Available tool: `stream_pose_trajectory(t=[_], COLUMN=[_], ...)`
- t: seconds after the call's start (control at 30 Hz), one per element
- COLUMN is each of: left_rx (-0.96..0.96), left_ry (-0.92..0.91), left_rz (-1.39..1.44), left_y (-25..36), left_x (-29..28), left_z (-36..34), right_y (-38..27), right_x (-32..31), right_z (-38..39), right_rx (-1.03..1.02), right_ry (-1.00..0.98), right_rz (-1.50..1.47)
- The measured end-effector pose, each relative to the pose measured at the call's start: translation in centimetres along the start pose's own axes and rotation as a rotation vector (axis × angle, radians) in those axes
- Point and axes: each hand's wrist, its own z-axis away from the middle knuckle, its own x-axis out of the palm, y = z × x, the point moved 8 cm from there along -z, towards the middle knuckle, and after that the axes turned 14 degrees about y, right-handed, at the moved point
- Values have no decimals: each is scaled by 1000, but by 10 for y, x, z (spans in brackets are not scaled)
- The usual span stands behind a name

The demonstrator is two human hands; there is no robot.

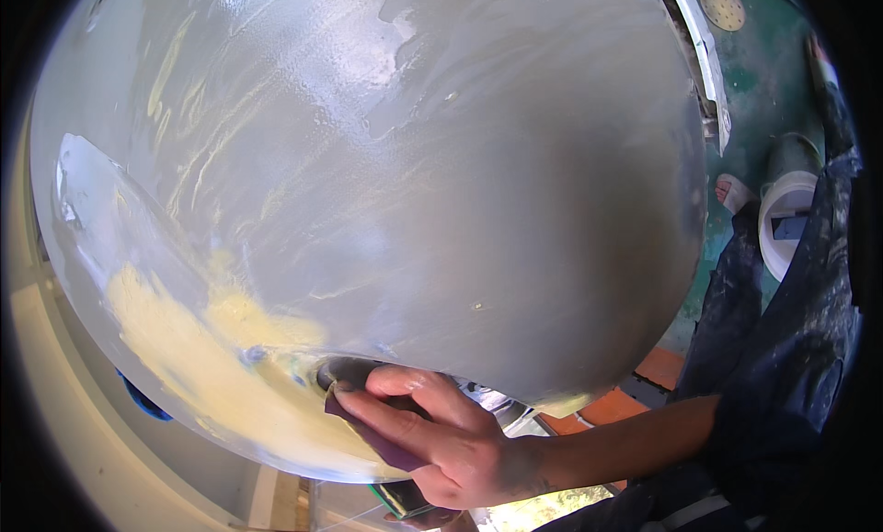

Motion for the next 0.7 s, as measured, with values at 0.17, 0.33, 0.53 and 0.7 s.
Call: stream_pose_trajectory(t=[0.17, 0.33, 0.53, 0.7], left_rx=[10, 23, 32, -4], left_ry=[20, 50, 97, 202], left_rz=[0, -3, 14, 17], left_y=[4, 16, 30, 43], left_x=[0, -5, -20, -44], left_z=[-6, -12, -9, 28], right_y=[11, -26, -50, -73], right_x=[-11, -7, 7, 12], right_z=[15, -22, -5, 13], right_rx=[319, 249, 295, 595], right_ry=[-19, 47, -212, -565], right_rz=[142, 174, 439, 304])
